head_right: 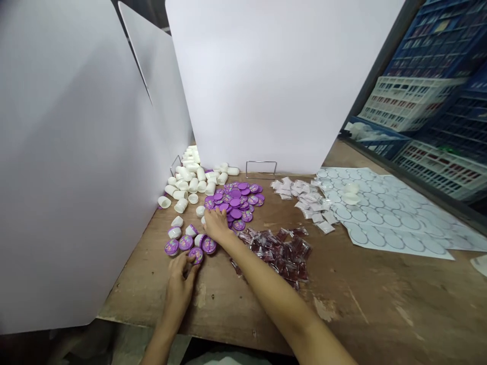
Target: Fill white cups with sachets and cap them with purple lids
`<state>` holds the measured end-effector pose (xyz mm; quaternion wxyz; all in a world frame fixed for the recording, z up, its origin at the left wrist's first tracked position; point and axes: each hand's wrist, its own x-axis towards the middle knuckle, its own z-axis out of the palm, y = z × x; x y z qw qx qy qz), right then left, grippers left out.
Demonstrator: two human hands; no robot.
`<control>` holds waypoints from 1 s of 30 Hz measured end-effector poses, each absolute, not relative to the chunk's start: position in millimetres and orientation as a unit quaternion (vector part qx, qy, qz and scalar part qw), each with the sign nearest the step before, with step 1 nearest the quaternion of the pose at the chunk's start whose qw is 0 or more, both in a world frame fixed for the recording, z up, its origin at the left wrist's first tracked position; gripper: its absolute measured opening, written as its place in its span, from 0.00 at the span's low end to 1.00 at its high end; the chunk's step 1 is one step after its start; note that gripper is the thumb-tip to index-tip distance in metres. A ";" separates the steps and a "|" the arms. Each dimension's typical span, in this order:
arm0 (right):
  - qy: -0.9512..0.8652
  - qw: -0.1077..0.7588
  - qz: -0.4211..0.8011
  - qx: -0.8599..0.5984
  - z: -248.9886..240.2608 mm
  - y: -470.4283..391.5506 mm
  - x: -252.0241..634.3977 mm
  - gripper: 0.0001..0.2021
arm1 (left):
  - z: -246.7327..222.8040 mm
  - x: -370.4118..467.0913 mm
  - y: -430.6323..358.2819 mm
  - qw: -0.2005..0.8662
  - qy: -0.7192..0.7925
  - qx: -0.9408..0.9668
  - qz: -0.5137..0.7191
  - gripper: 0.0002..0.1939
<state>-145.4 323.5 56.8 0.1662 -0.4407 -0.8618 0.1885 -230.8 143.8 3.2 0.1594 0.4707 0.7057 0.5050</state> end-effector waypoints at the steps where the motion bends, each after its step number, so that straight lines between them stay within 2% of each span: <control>1: -0.861 0.169 0.185 -0.442 56.5 326.5 -149.4 0.12 | 5.5 -230.8 143.9 0.141 0.708 0.478 0.501 0.09; 4: -0.818 0.238 0.239 -0.466 58.8 315.8 -145.8 0.11 | 15.0 -226.9 142.7 0.100 0.708 0.480 0.508 0.17; 7: -0.712 0.311 0.476 -0.412 61.1 284.7 -128.2 0.11 | 27.1 -215.4 147.5 0.125 0.681 0.462 0.555 0.28; 9: -0.662 0.289 0.607 -0.331 61.0 269.6 -112.1 0.14 | 34.9 -204.2 157.3 0.185 0.639 0.460 0.589 0.27; 10: -0.662 0.270 0.624 -0.317 60.8 268.7 -101.6 0.17 | 38.2 -197.9 163.6 0.214 0.617 0.458 0.603 0.25; 11: -0.677 0.258 0.599 -0.342 60.7 273.2 -88.3 0.20 | 41.0 -191.4 170.0 0.235 0.601 0.454 0.615 0.23; 13: -0.707 0.254 0.450 -0.482 60.9 297.2 -51.8 0.20 | 44.6 -178.9 181.4 0.262 0.584 0.446 0.625 0.21; 14: -0.700 0.256 0.311 -0.590 60.8 313.8 -29.1 0.16 | 45.7 -173.1 185.6 0.273 0.580 0.442 0.627 0.20; 15: -0.674 0.262 0.244 -0.646 60.0 331.1 -4.9 0.12 | 46.3 -167.9 188.6 0.287 0.578 0.437 0.627 0.19; 19: -0.610 0.248 0.088 -0.747 47.3 379.4 77.7 0.12 | 45.4 -153.6 191.0 0.392 0.568 0.385 0.613 0.18; 23: -0.629 0.236 0.036 -0.740 35.4 379.0 98.0 0.10 | 42.9 -146.3 191.8 0.556 0.501 0.299 0.592 0.21; 26: -0.644 0.329 0.004 -0.691 40.0 345.7 70.4 0.08 | 41.3 -141.2 196.9 0.631 0.429 0.243 0.598 0.21; 28: -0.678 0.421 0.059 -0.599 47.2 309.1 37.9 0.06 | 39.5 -137.7 200.9 0.650 0.397 0.217 0.611 0.21; 30: -0.768 0.437 0.167 -0.438 54.8 271.6 4.5 0.06 | 37.2 -135.6 203.7 0.647 0.378 0.198 0.631 0.22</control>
